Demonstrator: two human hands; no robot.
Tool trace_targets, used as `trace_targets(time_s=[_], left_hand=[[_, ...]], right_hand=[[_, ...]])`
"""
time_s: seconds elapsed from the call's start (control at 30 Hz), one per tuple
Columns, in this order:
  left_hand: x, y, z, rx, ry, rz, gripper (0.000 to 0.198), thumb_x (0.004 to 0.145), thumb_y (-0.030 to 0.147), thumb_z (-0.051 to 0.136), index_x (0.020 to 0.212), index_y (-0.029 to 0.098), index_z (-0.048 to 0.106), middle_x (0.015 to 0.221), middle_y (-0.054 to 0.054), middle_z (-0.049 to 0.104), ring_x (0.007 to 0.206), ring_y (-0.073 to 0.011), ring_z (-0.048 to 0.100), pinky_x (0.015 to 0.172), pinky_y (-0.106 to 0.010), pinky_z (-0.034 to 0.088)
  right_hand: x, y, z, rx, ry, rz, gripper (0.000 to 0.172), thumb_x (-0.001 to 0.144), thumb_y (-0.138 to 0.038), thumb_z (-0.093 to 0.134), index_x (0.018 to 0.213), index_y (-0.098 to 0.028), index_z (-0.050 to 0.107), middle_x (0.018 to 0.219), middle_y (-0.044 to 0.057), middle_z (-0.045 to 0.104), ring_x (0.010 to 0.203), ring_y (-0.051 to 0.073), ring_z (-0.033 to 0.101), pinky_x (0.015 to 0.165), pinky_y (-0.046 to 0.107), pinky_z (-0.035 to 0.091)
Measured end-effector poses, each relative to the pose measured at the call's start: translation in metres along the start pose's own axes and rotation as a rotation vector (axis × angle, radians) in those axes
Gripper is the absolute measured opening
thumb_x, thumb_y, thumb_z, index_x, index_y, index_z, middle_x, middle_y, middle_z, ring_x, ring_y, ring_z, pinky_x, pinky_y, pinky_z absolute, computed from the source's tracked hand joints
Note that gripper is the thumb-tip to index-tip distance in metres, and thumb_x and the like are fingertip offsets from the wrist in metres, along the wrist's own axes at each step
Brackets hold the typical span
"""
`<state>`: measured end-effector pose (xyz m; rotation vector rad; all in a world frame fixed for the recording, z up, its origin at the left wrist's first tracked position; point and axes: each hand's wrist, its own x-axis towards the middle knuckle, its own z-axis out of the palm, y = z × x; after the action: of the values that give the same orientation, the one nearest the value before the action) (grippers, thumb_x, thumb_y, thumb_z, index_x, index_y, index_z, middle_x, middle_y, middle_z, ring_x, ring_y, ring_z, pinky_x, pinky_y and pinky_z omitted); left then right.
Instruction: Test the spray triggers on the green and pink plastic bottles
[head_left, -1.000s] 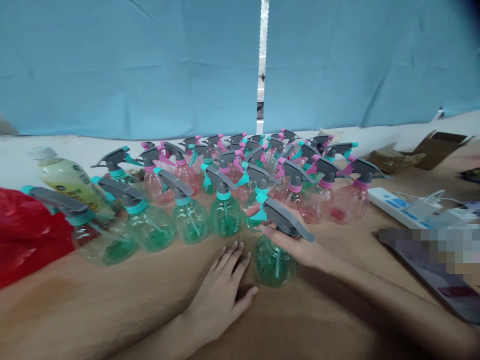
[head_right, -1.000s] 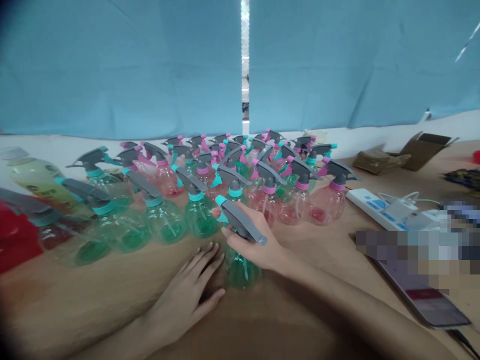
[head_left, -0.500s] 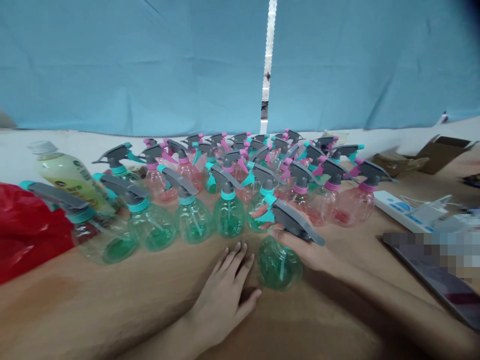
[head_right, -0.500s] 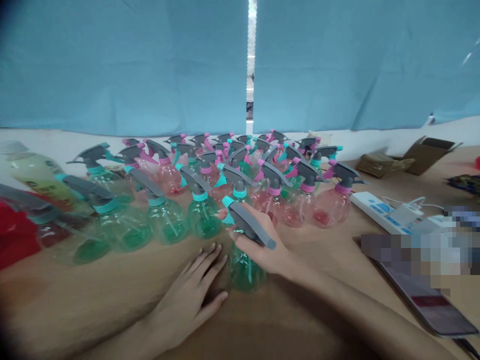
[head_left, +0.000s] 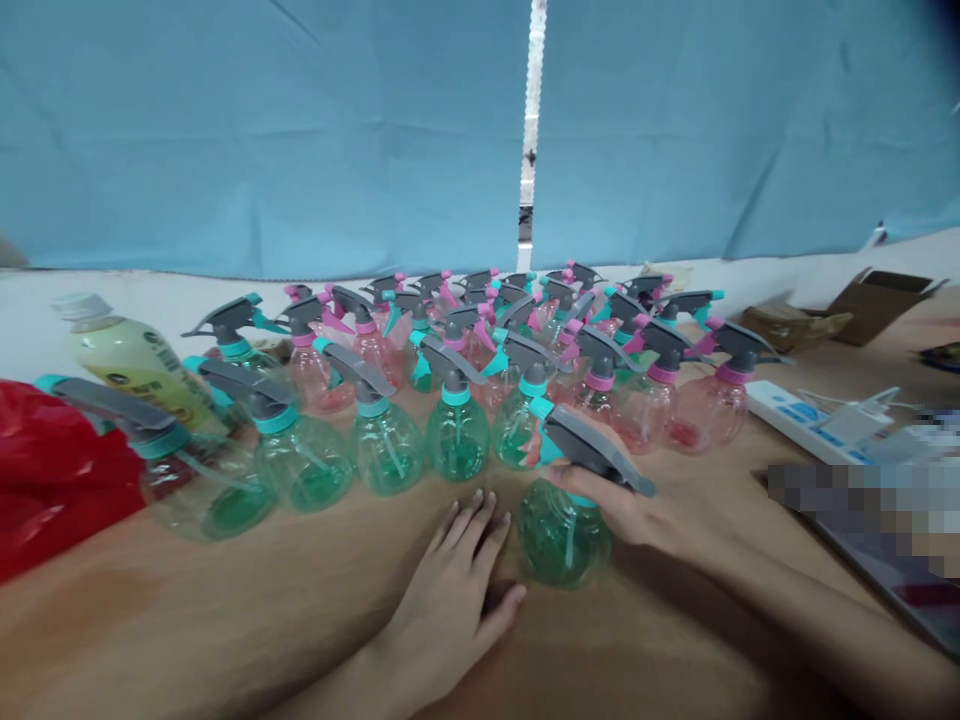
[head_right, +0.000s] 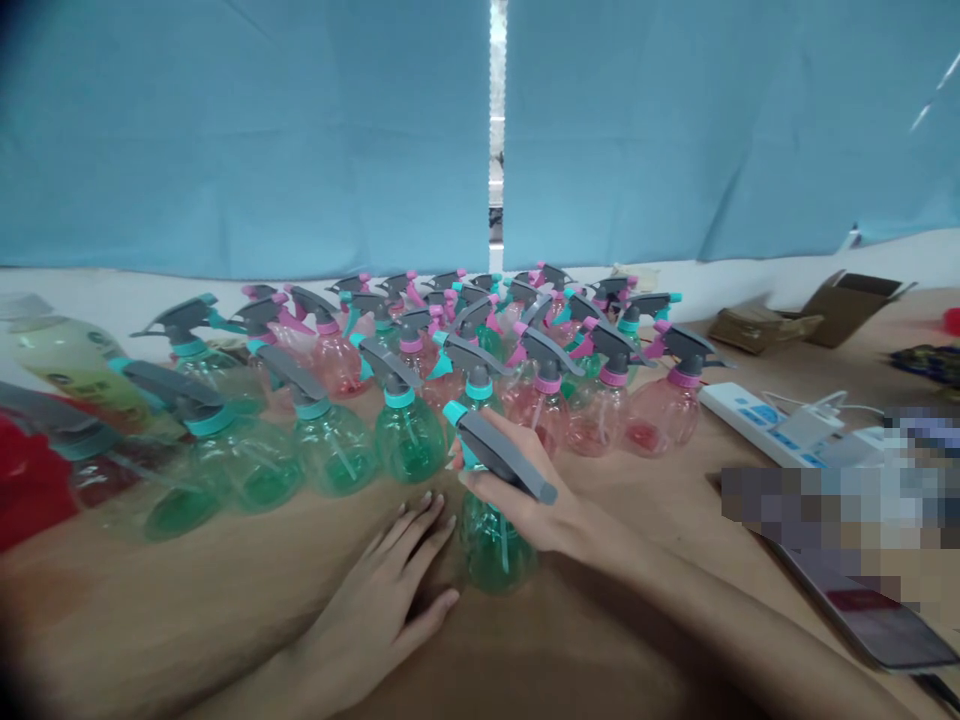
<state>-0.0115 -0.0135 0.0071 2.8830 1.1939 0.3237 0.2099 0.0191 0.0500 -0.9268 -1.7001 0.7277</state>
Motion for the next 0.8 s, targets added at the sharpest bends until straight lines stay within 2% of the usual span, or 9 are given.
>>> trace_targets(time_s=[0.13, 0.23, 0.3, 0.47, 0.63, 0.8], left_hand=[[0.001, 0.0, 0.0, 0.017, -0.004, 0.002, 0.057, 0.094, 0.043, 0.049, 0.139, 0.009, 0.042, 0.148, -0.016, 0.039, 0.137, -0.0308, 0.035, 0.107, -0.051, 0.037], [0.0, -0.001, -0.001, 0.024, -0.004, 0.007, 0.057, 0.094, 0.044, 0.049, 0.139, 0.009, 0.042, 0.148, -0.016, 0.039, 0.137, -0.0308, 0.035, 0.107, -0.05, 0.037], [0.0, -0.001, 0.0, 0.018, 0.014, 0.009, 0.056, 0.094, 0.044, 0.048, 0.139, 0.01, 0.042, 0.148, -0.015, 0.039, 0.137, -0.0303, 0.035, 0.108, -0.049, 0.037], [0.0, -0.002, 0.003, -0.006, 0.046, 0.009, 0.055, 0.094, 0.044, 0.048, 0.14, 0.014, 0.042, 0.148, -0.013, 0.039, 0.137, -0.0299, 0.034, 0.109, -0.049, 0.035], [0.0, -0.001, 0.001, -0.018, 0.037, -0.005, 0.054, 0.095, 0.045, 0.047, 0.139, 0.014, 0.044, 0.148, -0.014, 0.04, 0.136, -0.0299, 0.036, 0.108, -0.05, 0.036], [0.002, 0.002, -0.005, 0.009, -0.035, -0.019, 0.056, 0.095, 0.044, 0.047, 0.138, 0.009, 0.044, 0.148, -0.017, 0.038, 0.136, -0.031, 0.036, 0.107, -0.051, 0.037]], right_hand=[[0.003, -0.01, 0.001, 0.098, -0.058, 0.034, 0.012, 0.083, -0.033, 0.061, 0.094, -0.028, 0.063, 0.082, -0.001, 0.063, 0.072, 0.015, 0.058, 0.066, 0.028, 0.048], [0.005, -0.016, 0.003, 0.117, -0.055, 0.034, 0.009, 0.084, -0.034, 0.06, 0.09, -0.028, 0.064, 0.08, -0.001, 0.063, 0.071, 0.015, 0.057, 0.065, 0.028, 0.047], [0.006, -0.019, 0.004, 0.089, -0.043, 0.026, 0.014, 0.085, -0.033, 0.059, 0.096, -0.03, 0.065, 0.085, 0.0, 0.065, 0.075, 0.017, 0.058, 0.069, 0.03, 0.048], [0.01, -0.021, 0.001, 0.045, -0.119, -0.014, 0.035, 0.083, -0.022, 0.055, 0.117, -0.029, 0.061, 0.091, 0.001, 0.066, 0.077, 0.018, 0.059, 0.074, 0.032, 0.048], [0.013, -0.021, 0.0, 0.035, -0.11, -0.079, 0.038, 0.081, -0.018, 0.054, 0.116, -0.03, 0.061, 0.103, 0.001, 0.065, 0.085, 0.018, 0.059, 0.08, 0.033, 0.048], [0.012, -0.025, 0.001, 0.029, -0.081, -0.071, 0.035, 0.08, -0.019, 0.054, 0.112, -0.032, 0.063, 0.092, 0.0, 0.065, 0.077, 0.018, 0.06, 0.076, 0.034, 0.051]])
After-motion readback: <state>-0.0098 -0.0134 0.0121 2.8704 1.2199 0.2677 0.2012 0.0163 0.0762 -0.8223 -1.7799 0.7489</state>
